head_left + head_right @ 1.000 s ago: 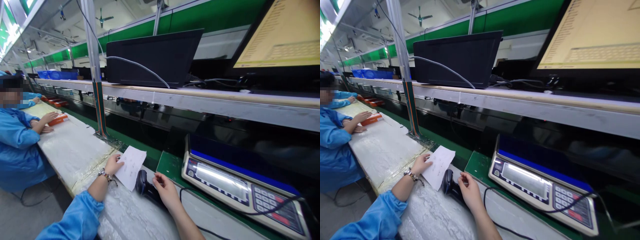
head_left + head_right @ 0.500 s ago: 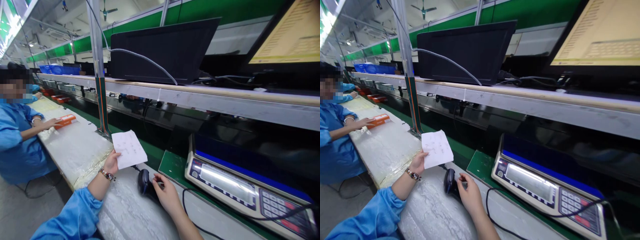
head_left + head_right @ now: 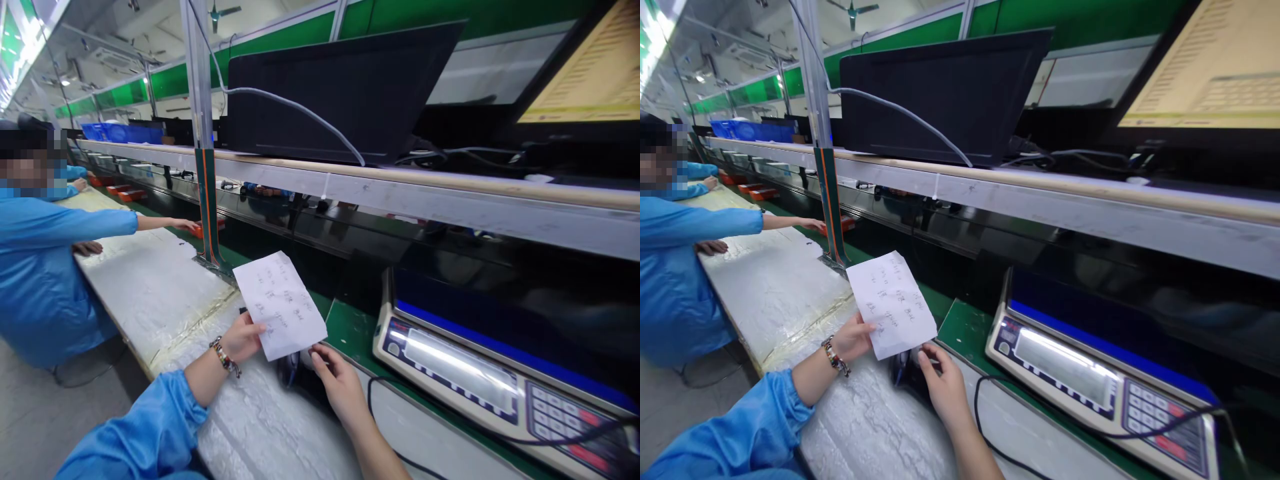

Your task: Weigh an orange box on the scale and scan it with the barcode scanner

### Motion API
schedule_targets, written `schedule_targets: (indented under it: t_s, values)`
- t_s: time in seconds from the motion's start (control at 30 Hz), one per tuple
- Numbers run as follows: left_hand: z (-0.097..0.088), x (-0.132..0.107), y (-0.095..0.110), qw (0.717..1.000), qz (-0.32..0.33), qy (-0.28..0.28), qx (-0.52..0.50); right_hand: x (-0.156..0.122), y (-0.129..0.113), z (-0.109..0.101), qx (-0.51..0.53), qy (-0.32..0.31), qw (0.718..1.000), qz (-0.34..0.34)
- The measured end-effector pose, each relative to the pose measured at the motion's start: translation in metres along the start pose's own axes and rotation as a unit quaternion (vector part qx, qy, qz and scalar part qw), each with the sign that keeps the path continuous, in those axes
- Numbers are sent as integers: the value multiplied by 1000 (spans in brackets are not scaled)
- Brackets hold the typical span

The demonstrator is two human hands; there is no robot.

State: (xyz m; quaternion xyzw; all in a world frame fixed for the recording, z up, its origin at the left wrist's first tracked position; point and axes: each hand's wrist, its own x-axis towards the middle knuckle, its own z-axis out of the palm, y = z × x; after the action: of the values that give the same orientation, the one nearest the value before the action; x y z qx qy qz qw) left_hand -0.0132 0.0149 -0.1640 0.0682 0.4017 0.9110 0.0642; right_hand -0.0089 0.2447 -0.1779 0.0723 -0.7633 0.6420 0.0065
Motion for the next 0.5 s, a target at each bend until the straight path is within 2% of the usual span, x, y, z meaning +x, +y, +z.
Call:
schedule_targets:
  t_s: [0.2,0.37,0.5]
  values:
    - [5,-4,0,999,-24,-31,36,1,-5,-2,60,-16,998,5]
    - [2,-7,-7,996,-41,-41,62,5,3,-8,128,36,991,24]
    - [-5,-8,-13,996,-46,-35,68,8,6,-9,213,85,971,67]
